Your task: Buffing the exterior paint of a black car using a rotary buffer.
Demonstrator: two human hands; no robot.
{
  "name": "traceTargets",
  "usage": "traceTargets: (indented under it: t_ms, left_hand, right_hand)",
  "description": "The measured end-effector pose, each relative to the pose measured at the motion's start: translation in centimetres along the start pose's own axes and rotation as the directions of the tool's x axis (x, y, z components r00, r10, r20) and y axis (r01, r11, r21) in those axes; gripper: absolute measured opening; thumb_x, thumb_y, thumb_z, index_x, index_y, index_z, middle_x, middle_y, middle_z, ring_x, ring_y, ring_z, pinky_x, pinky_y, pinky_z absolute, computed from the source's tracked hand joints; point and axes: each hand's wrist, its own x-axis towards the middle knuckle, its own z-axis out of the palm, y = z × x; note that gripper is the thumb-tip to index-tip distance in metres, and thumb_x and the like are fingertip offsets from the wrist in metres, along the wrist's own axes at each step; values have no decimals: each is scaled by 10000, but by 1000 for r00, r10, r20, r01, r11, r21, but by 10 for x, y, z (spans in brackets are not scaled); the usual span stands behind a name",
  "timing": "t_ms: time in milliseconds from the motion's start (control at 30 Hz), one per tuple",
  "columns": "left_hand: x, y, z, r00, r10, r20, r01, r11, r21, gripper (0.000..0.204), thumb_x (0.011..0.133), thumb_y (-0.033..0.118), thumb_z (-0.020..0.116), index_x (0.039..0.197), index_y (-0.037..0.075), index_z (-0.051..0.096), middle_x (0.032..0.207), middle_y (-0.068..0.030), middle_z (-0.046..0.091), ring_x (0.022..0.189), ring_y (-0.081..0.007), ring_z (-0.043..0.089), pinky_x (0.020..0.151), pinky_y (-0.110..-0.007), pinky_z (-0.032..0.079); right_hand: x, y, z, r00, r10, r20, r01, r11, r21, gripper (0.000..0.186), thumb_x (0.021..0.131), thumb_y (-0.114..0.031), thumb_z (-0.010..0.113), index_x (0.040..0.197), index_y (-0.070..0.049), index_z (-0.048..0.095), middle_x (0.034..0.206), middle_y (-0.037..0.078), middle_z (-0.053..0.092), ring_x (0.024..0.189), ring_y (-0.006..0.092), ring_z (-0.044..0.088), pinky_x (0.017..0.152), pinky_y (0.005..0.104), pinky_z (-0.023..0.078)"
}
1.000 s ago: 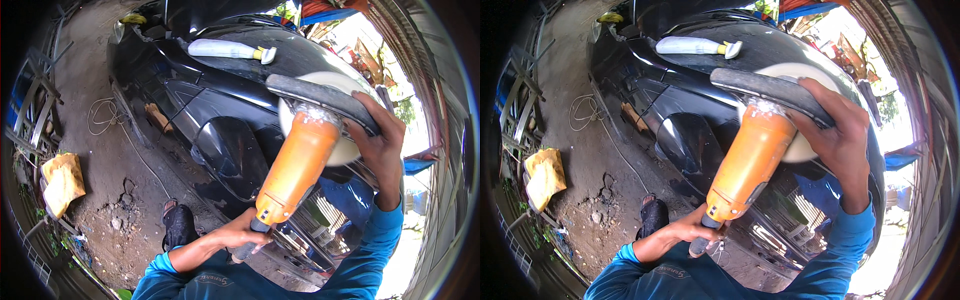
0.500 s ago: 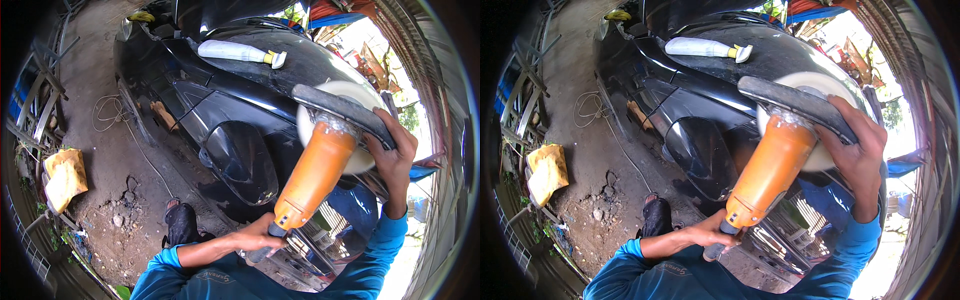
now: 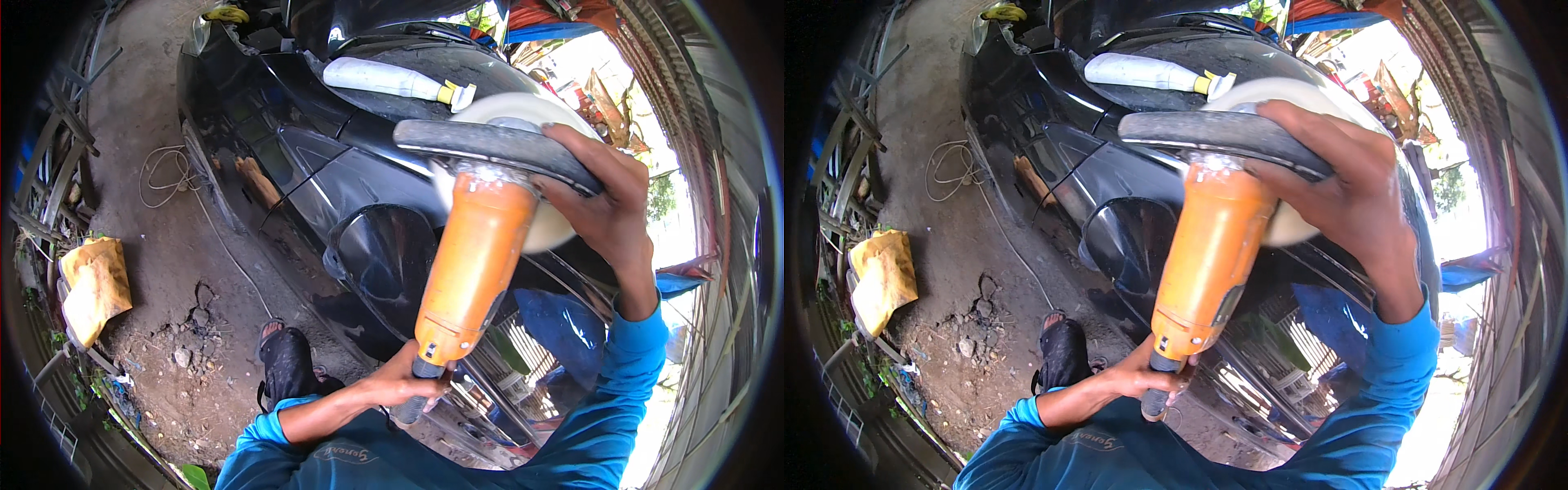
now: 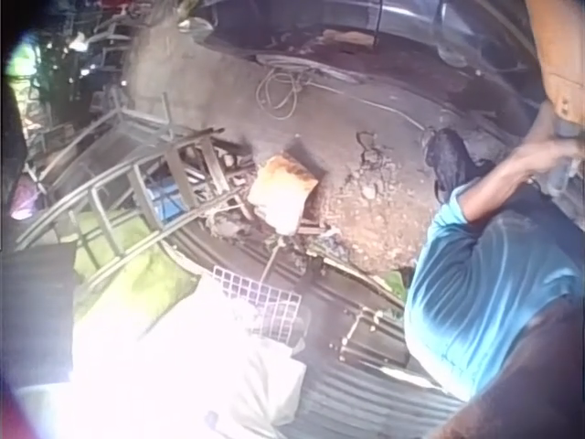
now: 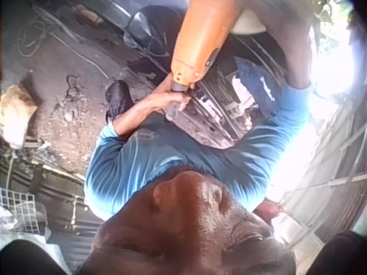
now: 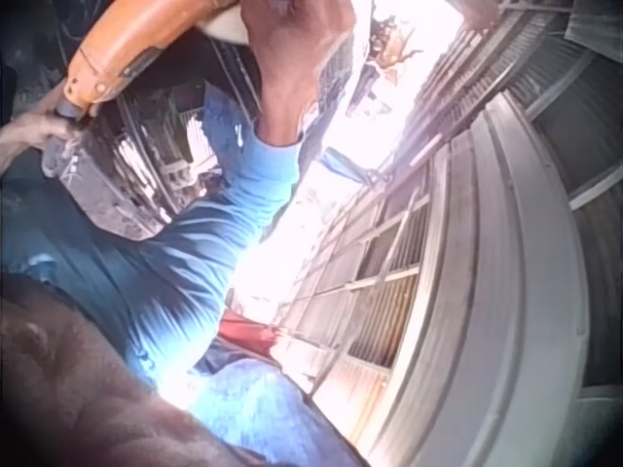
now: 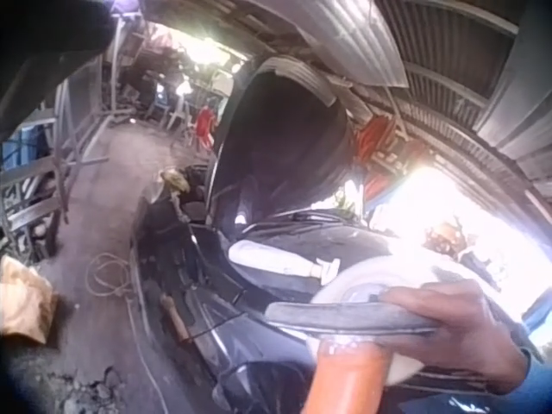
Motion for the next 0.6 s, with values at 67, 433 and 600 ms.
traceTargets:
  t_ms: [67,433,600]
  left_hand:
    - [-1,-2,-1,999,36,-28,-37,998,-53,323,744,12,643,1018,0,475,687,-63,533,572,-127,544,525,-284,458]
    - [9,-52,27,974,-154,166,132,982,133,325,777,-12,630,1049,5,453,717,-65,546,562,-138,547,522,-291,461]
    - [27,-87,49,868,-376,324,275,907,318,236,772,56,658,961,2,527,754,-40,544,623,-113,539,545,-270,459]
  right_hand:
    - [8,1,6,999,-36,4,36,999,6,501,645,10,784,1124,-6,638,1014,163,687,840,227,689,726,294,535]
    - [-92,-42,-60,965,252,-72,-262,943,-205,480,638,-30,801,1090,-10,641,875,151,682,724,252,663,649,309,510]
    - [-217,-104,-115,872,413,-265,-490,717,-495,561,539,-22,829,1071,-11,652,957,161,689,806,293,671,713,340,515]
